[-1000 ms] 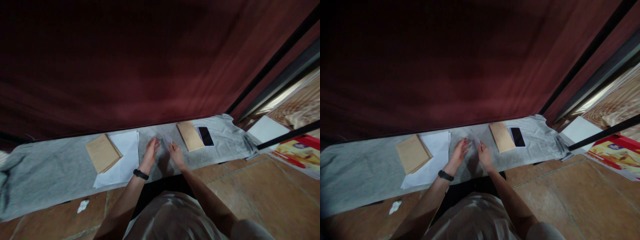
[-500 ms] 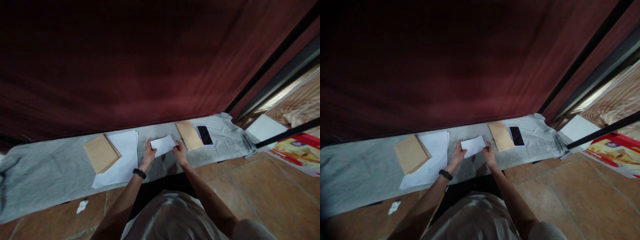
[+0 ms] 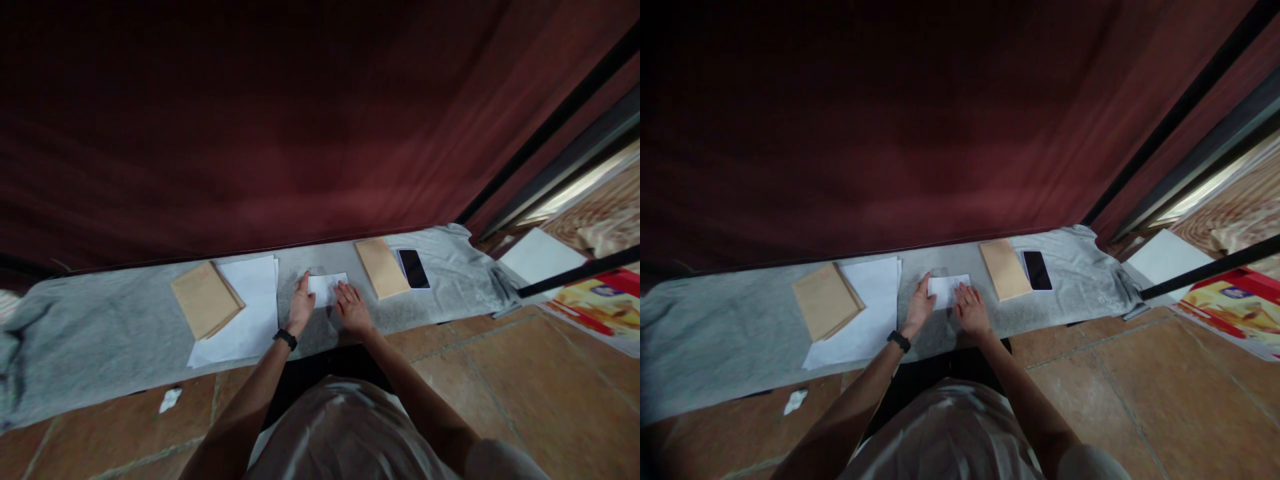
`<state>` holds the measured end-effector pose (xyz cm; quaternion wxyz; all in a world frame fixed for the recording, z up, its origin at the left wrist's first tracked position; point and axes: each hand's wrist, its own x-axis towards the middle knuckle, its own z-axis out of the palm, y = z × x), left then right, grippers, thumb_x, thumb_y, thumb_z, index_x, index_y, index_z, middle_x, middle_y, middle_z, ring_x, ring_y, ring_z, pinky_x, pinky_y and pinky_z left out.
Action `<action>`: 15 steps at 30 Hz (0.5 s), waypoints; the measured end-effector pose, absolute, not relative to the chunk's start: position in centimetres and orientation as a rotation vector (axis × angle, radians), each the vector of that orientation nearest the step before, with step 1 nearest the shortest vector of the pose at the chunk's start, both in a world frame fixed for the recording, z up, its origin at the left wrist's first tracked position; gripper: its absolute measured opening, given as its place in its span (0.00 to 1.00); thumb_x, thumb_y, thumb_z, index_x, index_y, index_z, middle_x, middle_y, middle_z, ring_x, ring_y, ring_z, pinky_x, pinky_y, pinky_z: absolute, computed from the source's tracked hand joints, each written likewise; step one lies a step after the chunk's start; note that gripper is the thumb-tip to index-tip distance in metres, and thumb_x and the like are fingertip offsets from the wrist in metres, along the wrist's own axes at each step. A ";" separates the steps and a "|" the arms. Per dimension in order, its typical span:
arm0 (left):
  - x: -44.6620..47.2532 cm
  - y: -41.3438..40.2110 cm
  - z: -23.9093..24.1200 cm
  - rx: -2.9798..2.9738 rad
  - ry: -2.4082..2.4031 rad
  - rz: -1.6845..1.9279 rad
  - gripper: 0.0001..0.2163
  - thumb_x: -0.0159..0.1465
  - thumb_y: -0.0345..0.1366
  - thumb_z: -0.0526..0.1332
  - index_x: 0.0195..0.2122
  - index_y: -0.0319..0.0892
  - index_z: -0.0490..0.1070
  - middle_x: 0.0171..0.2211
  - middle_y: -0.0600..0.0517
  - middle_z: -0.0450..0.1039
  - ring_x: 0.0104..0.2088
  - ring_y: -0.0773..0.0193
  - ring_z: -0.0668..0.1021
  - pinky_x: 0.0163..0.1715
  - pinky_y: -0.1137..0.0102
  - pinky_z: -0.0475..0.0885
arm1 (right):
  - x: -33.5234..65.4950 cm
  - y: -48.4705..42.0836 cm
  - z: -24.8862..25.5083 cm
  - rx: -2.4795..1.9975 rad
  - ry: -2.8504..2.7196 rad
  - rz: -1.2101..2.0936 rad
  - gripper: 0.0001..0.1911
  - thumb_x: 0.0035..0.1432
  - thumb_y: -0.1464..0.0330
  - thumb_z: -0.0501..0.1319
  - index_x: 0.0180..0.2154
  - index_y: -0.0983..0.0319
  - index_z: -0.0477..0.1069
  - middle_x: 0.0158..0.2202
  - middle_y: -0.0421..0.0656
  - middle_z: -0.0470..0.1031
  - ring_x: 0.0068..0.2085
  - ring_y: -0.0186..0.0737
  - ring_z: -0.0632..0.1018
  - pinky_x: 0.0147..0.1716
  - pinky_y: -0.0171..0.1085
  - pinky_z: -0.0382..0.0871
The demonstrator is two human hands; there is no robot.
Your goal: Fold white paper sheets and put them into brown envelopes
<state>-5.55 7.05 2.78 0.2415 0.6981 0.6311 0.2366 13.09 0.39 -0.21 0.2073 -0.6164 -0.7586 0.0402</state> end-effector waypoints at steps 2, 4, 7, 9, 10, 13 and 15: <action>-5.5 6.7 2.9 1.926 1.763 0.638 0.34 0.62 0.26 0.55 0.71 0.42 0.52 0.61 0.41 0.68 0.53 0.53 0.78 0.55 0.62 0.72 | 12.8 0.3 -0.4 -1.773 -2.123 0.089 0.25 0.72 0.63 0.49 0.66 0.61 0.62 0.70 0.49 0.60 0.68 0.50 0.63 0.67 0.53 0.53; -5.4 6.2 2.9 1.998 1.819 0.624 0.31 0.64 0.27 0.55 0.70 0.40 0.54 0.64 0.39 0.65 0.58 0.51 0.75 0.58 0.59 0.70 | 12.7 0.3 -0.6 -1.807 -2.125 0.070 0.25 0.73 0.62 0.48 0.67 0.61 0.62 0.70 0.50 0.59 0.68 0.50 0.63 0.67 0.53 0.52; -4.6 5.0 2.7 2.248 1.778 0.579 0.25 0.69 0.32 0.52 0.68 0.40 0.58 0.68 0.39 0.59 0.66 0.48 0.65 0.65 0.55 0.61 | 12.7 0.2 -0.8 -1.818 -2.139 0.060 0.25 0.73 0.62 0.48 0.67 0.60 0.61 0.70 0.49 0.59 0.68 0.50 0.63 0.67 0.53 0.51; -3.7 4.2 2.3 2.428 1.593 0.502 0.23 0.72 0.37 0.50 0.68 0.39 0.60 0.70 0.41 0.56 0.70 0.50 0.60 0.68 0.54 0.56 | 12.8 0.1 -0.8 -1.824 -2.153 0.066 0.26 0.72 0.64 0.48 0.68 0.60 0.60 0.70 0.49 0.58 0.69 0.51 0.62 0.67 0.53 0.50; -3.2 3.8 2.0 2.490 1.495 0.458 0.24 0.73 0.39 0.49 0.68 0.38 0.59 0.70 0.42 0.56 0.71 0.52 0.58 0.69 0.54 0.54 | 12.9 0.1 -0.7 -1.822 -2.171 0.073 0.26 0.71 0.65 0.49 0.68 0.61 0.59 0.71 0.49 0.57 0.69 0.51 0.61 0.67 0.53 0.50; -2.2 2.9 1.2 2.560 1.365 0.365 0.26 0.74 0.43 0.47 0.70 0.37 0.55 0.71 0.42 0.54 0.72 0.54 0.54 0.70 0.54 0.51 | 13.1 0.1 -0.7 -1.816 -2.234 0.083 0.29 0.68 0.69 0.51 0.69 0.61 0.58 0.72 0.49 0.54 0.70 0.51 0.59 0.68 0.52 0.49; -2.2 2.6 0.8 2.564 1.376 0.345 0.28 0.74 0.46 0.47 0.71 0.36 0.53 0.71 0.40 0.53 0.72 0.54 0.53 0.70 0.54 0.50 | 13.1 0.1 -0.7 -1.824 -2.234 0.075 0.28 0.69 0.69 0.50 0.69 0.61 0.58 0.72 0.48 0.54 0.70 0.51 0.60 0.68 0.52 0.49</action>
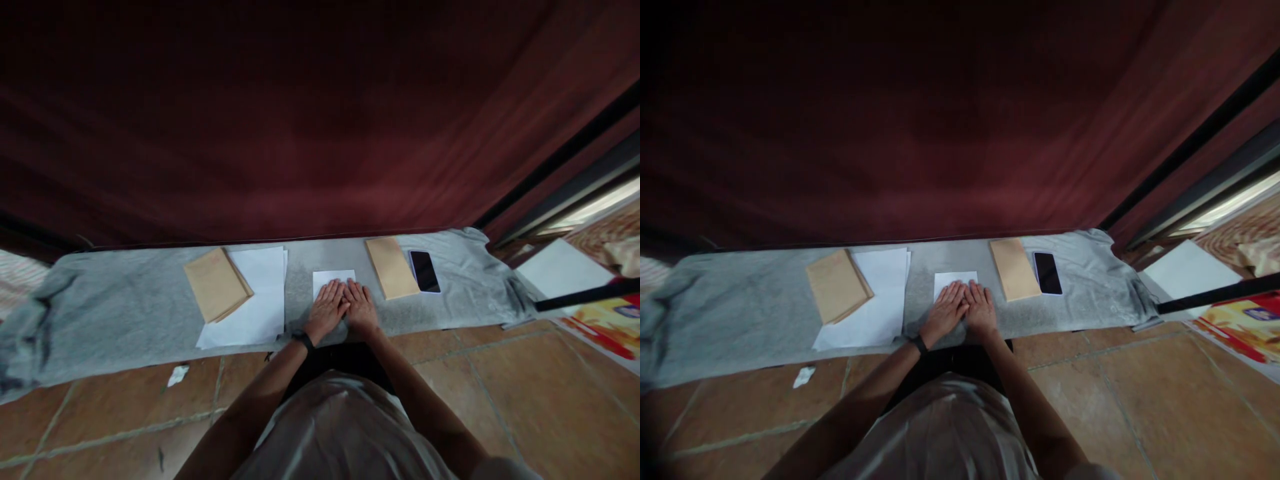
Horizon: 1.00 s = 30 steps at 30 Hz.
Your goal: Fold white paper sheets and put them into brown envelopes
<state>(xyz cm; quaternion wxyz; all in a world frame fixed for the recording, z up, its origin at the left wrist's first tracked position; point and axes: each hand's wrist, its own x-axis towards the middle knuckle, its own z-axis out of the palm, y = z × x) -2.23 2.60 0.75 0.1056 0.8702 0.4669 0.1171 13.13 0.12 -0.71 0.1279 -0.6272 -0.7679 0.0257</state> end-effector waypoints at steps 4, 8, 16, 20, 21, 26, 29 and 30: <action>-4.0 2.5 0.3 2.580 1.397 0.366 0.33 0.72 0.50 0.49 0.71 0.33 0.51 0.72 0.38 0.50 0.73 0.53 0.51 0.70 0.54 0.50 | 13.1 0.1 -1.0 -1.794 -2.164 0.048 0.27 0.72 0.66 0.47 0.69 0.62 0.58 0.70 0.49 0.58 0.69 0.50 0.62 0.67 0.52 0.50; -5.7 2.4 0.1 2.545 1.505 0.389 0.34 0.72 0.51 0.50 0.71 0.30 0.51 0.72 0.35 0.48 0.73 0.51 0.50 0.70 0.54 0.49 | 13.1 0.1 -1.1 -1.773 -2.124 0.069 0.26 0.73 0.64 0.45 0.67 0.63 0.61 0.69 0.50 0.60 0.68 0.52 0.63 0.67 0.53 0.51; -5.5 2.1 0.3 2.500 1.552 0.332 0.34 0.70 0.47 0.53 0.71 0.29 0.51 0.72 0.34 0.47 0.73 0.48 0.49 0.70 0.52 0.47 | 12.4 1.7 0.1 -1.662 -2.224 0.176 0.27 0.74 0.63 0.43 0.68 0.66 0.58 0.70 0.51 0.58 0.70 0.48 0.59 0.68 0.53 0.49; -5.3 2.1 0.6 2.496 1.568 0.293 0.33 0.69 0.45 0.54 0.70 0.28 0.52 0.72 0.34 0.48 0.73 0.47 0.50 0.70 0.51 0.45 | 11.4 2.6 0.0 -1.620 -2.324 0.185 0.27 0.74 0.65 0.43 0.68 0.67 0.59 0.70 0.52 0.57 0.71 0.47 0.58 0.68 0.51 0.49; -5.2 2.1 0.6 2.500 1.572 0.289 0.33 0.69 0.45 0.54 0.70 0.29 0.52 0.72 0.34 0.48 0.73 0.47 0.51 0.70 0.51 0.45 | 11.3 2.8 -0.1 -1.629 -2.325 0.171 0.27 0.74 0.65 0.43 0.68 0.67 0.59 0.70 0.52 0.57 0.71 0.48 0.58 0.68 0.51 0.49; -5.3 2.0 0.5 2.550 1.604 0.251 0.34 0.70 0.48 0.52 0.71 0.31 0.51 0.72 0.35 0.49 0.72 0.47 0.52 0.70 0.50 0.47 | 11.9 3.3 -0.8 -1.686 -2.254 0.099 0.26 0.74 0.65 0.45 0.68 0.65 0.58 0.70 0.53 0.58 0.70 0.50 0.60 0.67 0.53 0.51; -5.3 1.9 0.4 2.585 1.620 0.232 0.34 0.71 0.50 0.50 0.71 0.31 0.51 0.72 0.35 0.48 0.72 0.47 0.52 0.70 0.51 0.48 | 12.6 3.4 -1.2 -1.748 -2.169 0.054 0.27 0.74 0.62 0.44 0.68 0.66 0.58 0.70 0.53 0.59 0.69 0.52 0.60 0.66 0.54 0.52; -5.3 1.9 0.4 2.593 1.624 0.231 0.34 0.71 0.50 0.50 0.71 0.31 0.51 0.72 0.35 0.48 0.72 0.47 0.52 0.70 0.51 0.48 | 12.9 3.4 -1.3 -1.760 -2.152 0.040 0.27 0.74 0.62 0.44 0.68 0.66 0.57 0.69 0.54 0.59 0.69 0.52 0.61 0.66 0.54 0.52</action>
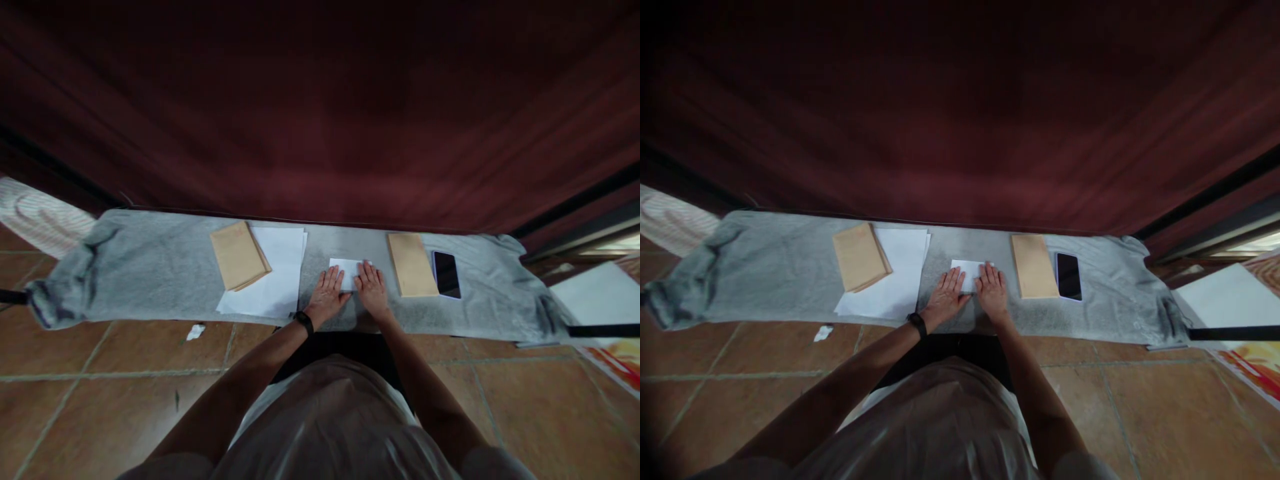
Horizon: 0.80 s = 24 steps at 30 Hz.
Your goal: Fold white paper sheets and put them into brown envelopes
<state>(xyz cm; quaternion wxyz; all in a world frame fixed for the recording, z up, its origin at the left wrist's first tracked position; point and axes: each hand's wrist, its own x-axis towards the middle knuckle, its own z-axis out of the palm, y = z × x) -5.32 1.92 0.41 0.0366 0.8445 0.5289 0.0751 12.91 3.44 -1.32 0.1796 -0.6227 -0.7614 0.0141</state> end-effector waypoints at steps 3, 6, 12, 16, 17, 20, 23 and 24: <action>-5.4 1.9 0.4 2.613 1.631 0.237 0.34 0.72 0.50 0.49 0.71 0.30 0.51 0.72 0.34 0.49 0.72 0.47 0.52 0.70 0.51 0.48 | 13.7 3.4 -1.6 -1.774 -2.119 0.007 0.28 0.75 0.60 0.44 0.69 0.67 0.57 0.69 0.54 0.60 0.69 0.52 0.61 0.66 0.53 0.52; -5.4 1.9 0.5 2.620 1.632 0.246 0.34 0.71 0.49 0.50 0.71 0.29 0.51 0.72 0.34 0.49 0.72 0.47 0.52 0.70 0.50 0.48 | 14.1 3.3 -1.7 -1.779 -2.111 -0.011 0.28 0.74 0.60 0.44 0.69 0.66 0.56 0.69 0.53 0.60 0.69 0.51 0.61 0.66 0.53 0.52; -4.8 2.3 0.9 2.596 1.618 0.305 0.30 0.73 0.45 0.48 0.70 0.31 0.52 0.71 0.35 0.52 0.72 0.48 0.54 0.70 0.49 0.48 | 14.1 3.2 -1.8 -1.771 -2.109 -0.016 0.29 0.74 0.61 0.45 0.69 0.68 0.54 0.69 0.55 0.59 0.70 0.52 0.59 0.67 0.54 0.50; -3.0 3.3 0.7 2.610 1.529 0.358 0.27 0.74 0.41 0.44 0.71 0.32 0.52 0.71 0.40 0.53 0.72 0.54 0.54 0.71 0.54 0.47 | 14.0 3.3 -1.9 -1.769 -2.091 0.005 0.29 0.74 0.62 0.45 0.69 0.67 0.55 0.70 0.54 0.59 0.70 0.52 0.59 0.67 0.55 0.49; -2.5 3.6 0.6 2.612 1.505 0.357 0.27 0.74 0.40 0.43 0.71 0.33 0.53 0.71 0.41 0.53 0.72 0.55 0.54 0.71 0.54 0.48 | 14.0 3.3 -1.9 -1.774 -2.088 0.010 0.28 0.74 0.62 0.45 0.69 0.67 0.55 0.70 0.54 0.58 0.70 0.52 0.59 0.67 0.54 0.49; -1.4 4.3 0.2 2.604 1.483 0.342 0.26 0.75 0.40 0.43 0.71 0.33 0.53 0.72 0.42 0.52 0.72 0.57 0.53 0.71 0.55 0.47 | 14.0 3.3 -1.8 -1.798 -2.092 0.011 0.28 0.73 0.64 0.45 0.69 0.67 0.56 0.70 0.52 0.58 0.70 0.51 0.59 0.68 0.53 0.48; -1.1 5.0 -0.1 2.606 1.500 0.346 0.27 0.75 0.43 0.43 0.71 0.34 0.53 0.72 0.42 0.49 0.73 0.56 0.50 0.71 0.54 0.47 | 14.0 3.2 -1.7 -1.814 -2.108 0.004 0.28 0.72 0.66 0.46 0.69 0.67 0.56 0.71 0.52 0.57 0.70 0.52 0.59 0.68 0.53 0.48; -1.2 5.1 -0.2 2.610 1.505 0.351 0.27 0.75 0.43 0.43 0.71 0.34 0.53 0.73 0.42 0.49 0.73 0.56 0.50 0.71 0.54 0.47 | 14.0 3.3 -1.7 -1.816 -2.111 0.003 0.28 0.72 0.66 0.47 0.69 0.67 0.56 0.71 0.51 0.56 0.70 0.52 0.59 0.68 0.53 0.48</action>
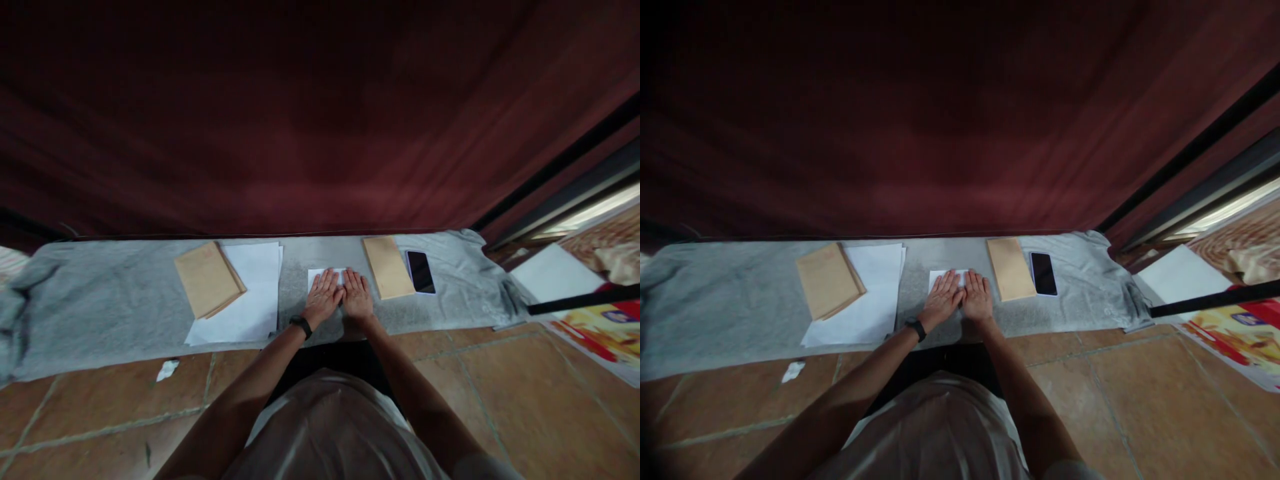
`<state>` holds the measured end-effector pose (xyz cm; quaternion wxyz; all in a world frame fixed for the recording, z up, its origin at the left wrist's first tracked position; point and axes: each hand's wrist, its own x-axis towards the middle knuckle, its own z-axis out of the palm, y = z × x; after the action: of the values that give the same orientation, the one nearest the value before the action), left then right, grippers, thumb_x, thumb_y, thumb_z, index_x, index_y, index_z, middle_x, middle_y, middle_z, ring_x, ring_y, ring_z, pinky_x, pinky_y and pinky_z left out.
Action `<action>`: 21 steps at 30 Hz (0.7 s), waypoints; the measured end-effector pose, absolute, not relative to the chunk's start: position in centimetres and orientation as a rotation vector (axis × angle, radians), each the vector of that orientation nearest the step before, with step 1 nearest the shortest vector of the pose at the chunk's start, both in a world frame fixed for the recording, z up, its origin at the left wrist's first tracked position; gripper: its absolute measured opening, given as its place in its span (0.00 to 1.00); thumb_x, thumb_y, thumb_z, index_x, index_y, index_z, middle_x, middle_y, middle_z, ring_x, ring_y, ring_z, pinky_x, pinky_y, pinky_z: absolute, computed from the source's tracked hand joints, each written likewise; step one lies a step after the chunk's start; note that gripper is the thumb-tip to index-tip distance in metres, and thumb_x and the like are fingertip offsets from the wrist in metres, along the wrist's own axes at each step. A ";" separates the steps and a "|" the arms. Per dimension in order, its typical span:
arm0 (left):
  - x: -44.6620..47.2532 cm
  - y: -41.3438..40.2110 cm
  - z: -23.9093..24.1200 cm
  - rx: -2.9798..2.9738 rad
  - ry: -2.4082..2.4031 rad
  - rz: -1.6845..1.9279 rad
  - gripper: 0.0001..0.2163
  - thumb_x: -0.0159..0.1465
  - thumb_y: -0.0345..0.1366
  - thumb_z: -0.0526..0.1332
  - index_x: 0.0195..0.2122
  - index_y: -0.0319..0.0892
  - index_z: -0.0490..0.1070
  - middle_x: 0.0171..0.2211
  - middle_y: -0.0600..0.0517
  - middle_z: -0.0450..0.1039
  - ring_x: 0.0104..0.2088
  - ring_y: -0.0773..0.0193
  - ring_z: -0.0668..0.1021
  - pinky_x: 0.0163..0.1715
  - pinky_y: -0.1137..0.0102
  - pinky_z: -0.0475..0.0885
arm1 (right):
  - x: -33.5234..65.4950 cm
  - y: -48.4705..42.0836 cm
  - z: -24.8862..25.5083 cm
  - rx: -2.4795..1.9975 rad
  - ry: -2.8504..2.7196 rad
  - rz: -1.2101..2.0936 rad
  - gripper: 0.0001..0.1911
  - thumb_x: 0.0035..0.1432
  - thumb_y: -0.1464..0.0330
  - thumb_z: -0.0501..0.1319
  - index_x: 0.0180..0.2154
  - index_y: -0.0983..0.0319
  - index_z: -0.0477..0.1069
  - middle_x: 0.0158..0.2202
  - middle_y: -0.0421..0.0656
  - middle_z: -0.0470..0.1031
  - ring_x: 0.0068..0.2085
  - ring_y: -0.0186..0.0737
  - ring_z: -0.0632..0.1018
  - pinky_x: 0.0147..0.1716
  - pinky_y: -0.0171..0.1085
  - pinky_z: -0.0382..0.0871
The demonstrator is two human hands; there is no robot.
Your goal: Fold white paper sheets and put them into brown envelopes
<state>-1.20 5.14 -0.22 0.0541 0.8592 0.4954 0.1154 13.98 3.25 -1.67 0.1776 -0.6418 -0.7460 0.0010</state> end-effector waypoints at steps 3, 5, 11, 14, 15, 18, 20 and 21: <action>-1.9 5.5 -0.4 2.612 1.534 0.360 0.28 0.75 0.43 0.42 0.71 0.33 0.53 0.72 0.41 0.48 0.73 0.55 0.49 0.71 0.54 0.47 | 14.0 3.3 -1.6 -1.821 -2.097 0.003 0.28 0.72 0.66 0.47 0.69 0.67 0.56 0.71 0.51 0.57 0.69 0.52 0.60 0.68 0.53 0.48; -2.4 5.7 -0.5 2.607 1.563 0.361 0.28 0.75 0.44 0.42 0.71 0.32 0.53 0.72 0.40 0.48 0.73 0.54 0.49 0.71 0.54 0.47 | 13.9 3.3 -1.6 -1.820 -2.089 0.002 0.28 0.73 0.64 0.47 0.69 0.67 0.56 0.70 0.51 0.57 0.69 0.52 0.61 0.68 0.53 0.49; -3.6 5.8 -0.7 2.583 1.661 0.362 0.28 0.74 0.43 0.43 0.71 0.31 0.52 0.72 0.38 0.48 0.73 0.53 0.51 0.71 0.54 0.47 | 13.8 3.2 -1.5 -1.829 -2.054 0.009 0.28 0.73 0.62 0.47 0.69 0.65 0.56 0.70 0.51 0.59 0.69 0.51 0.61 0.67 0.52 0.50; -4.0 5.8 -0.6 2.560 1.710 0.352 0.29 0.74 0.44 0.43 0.71 0.30 0.52 0.72 0.37 0.47 0.73 0.51 0.51 0.70 0.53 0.48 | 13.8 3.2 -1.3 -1.826 -2.053 0.023 0.28 0.74 0.61 0.47 0.69 0.65 0.56 0.69 0.51 0.60 0.69 0.50 0.61 0.68 0.52 0.49; -4.1 5.8 -0.6 2.549 1.726 0.348 0.29 0.74 0.44 0.43 0.71 0.30 0.52 0.72 0.37 0.48 0.73 0.50 0.51 0.70 0.52 0.49 | 13.8 3.2 -1.3 -1.828 -2.052 0.027 0.28 0.74 0.61 0.48 0.69 0.65 0.56 0.69 0.51 0.60 0.69 0.50 0.61 0.68 0.52 0.49; -4.3 5.8 -0.6 2.533 1.758 0.351 0.31 0.74 0.48 0.44 0.71 0.30 0.52 0.72 0.36 0.48 0.73 0.50 0.51 0.70 0.51 0.50 | 13.8 3.3 -0.9 -1.833 -2.048 0.038 0.28 0.73 0.62 0.48 0.69 0.65 0.56 0.69 0.52 0.60 0.69 0.50 0.61 0.68 0.52 0.49; -4.4 5.7 -0.5 2.536 1.764 0.356 0.33 0.73 0.50 0.45 0.70 0.30 0.53 0.72 0.36 0.49 0.72 0.49 0.52 0.70 0.52 0.51 | 13.8 3.2 -0.7 -1.832 -2.048 0.049 0.27 0.73 0.62 0.49 0.69 0.66 0.57 0.69 0.52 0.60 0.69 0.50 0.61 0.68 0.52 0.49; -4.4 5.7 -0.4 2.538 1.763 0.358 0.33 0.73 0.51 0.46 0.70 0.30 0.53 0.72 0.36 0.49 0.72 0.49 0.52 0.70 0.52 0.51 | 13.8 3.1 -0.6 -1.829 -2.049 0.056 0.27 0.73 0.62 0.49 0.68 0.65 0.57 0.69 0.52 0.60 0.69 0.49 0.61 0.68 0.52 0.49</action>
<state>-4.43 5.71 -0.44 0.0152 0.8157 0.5667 0.1149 13.77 3.13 -0.56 0.1958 -0.6528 -0.7315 0.0201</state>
